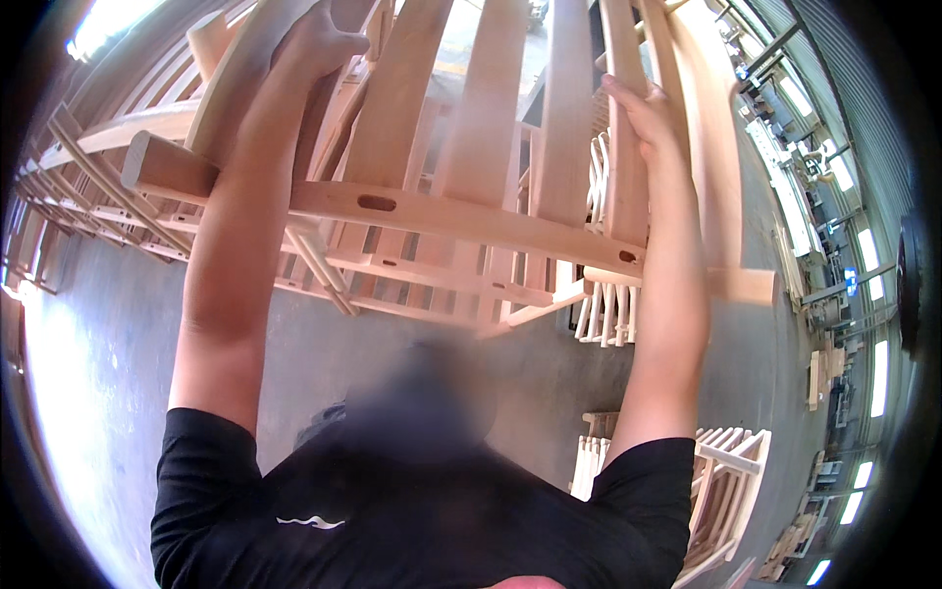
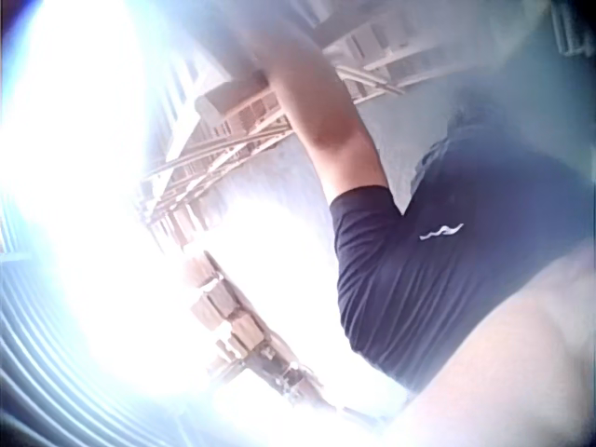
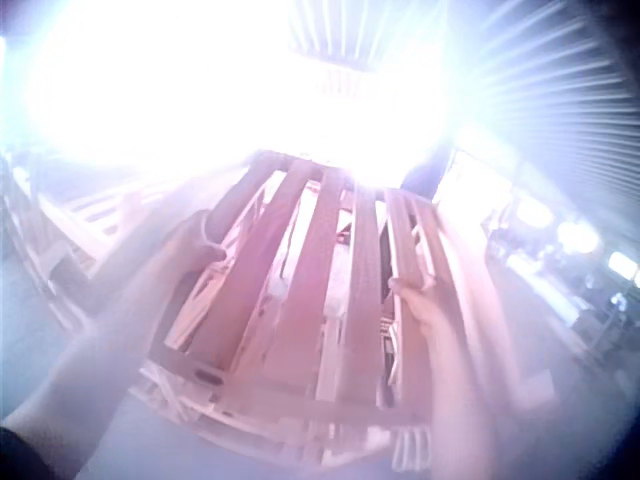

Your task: The person picks up wooden chair frames from the floor and stacks them on top of other chairs in a workshop. The person then walks to a workbench, picks up a mallet, and hits the bench surface repeatedly.

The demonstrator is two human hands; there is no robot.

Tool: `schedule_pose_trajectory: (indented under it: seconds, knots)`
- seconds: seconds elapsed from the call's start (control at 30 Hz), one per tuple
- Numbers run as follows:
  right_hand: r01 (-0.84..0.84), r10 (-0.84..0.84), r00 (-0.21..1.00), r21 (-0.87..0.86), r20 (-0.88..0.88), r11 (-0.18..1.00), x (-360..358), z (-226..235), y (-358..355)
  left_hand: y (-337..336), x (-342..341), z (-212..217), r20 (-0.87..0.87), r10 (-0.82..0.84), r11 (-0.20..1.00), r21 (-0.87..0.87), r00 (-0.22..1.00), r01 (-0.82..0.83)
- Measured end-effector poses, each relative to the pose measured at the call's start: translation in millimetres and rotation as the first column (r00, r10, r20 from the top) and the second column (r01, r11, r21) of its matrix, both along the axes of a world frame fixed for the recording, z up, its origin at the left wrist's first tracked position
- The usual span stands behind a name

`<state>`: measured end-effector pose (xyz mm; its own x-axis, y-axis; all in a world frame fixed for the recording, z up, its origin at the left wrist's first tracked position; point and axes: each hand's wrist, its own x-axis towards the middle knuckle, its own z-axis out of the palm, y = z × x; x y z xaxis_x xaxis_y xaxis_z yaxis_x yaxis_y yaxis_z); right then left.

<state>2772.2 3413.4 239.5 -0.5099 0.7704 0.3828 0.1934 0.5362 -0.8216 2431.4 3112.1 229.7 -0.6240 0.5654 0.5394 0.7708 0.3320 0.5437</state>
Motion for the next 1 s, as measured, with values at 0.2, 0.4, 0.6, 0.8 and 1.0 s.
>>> schedule_pose_trajectory:
  seconds: [0.2,0.4,0.6,0.8,1.0]
  knots:
    - [-0.003,0.028,0.989,-0.172,0.143,0.985,-27,-3,30,47,-26,1,0.122,0.088,0.977,-0.205,0.989,-0.062]
    - [0.071,-0.004,0.962,-0.234,0.274,0.970,-49,-12,54,70,-41,-2,0.359,-0.117,0.952,-0.225,0.926,0.207]
    - [0.005,0.095,0.950,-0.319,0.296,0.948,-62,-15,75,81,-57,-18,0.306,0.001,0.990,-0.134,0.952,0.042]
    - [0.142,-0.034,0.930,-0.274,0.365,0.951,-56,-21,87,70,-9,17,0.480,-0.092,0.963,-0.179,0.872,0.200]
    - [0.156,-0.011,0.914,-0.327,0.406,0.932,-65,-25,91,91,-41,-9,0.387,0.019,0.963,-0.254,0.922,0.087]
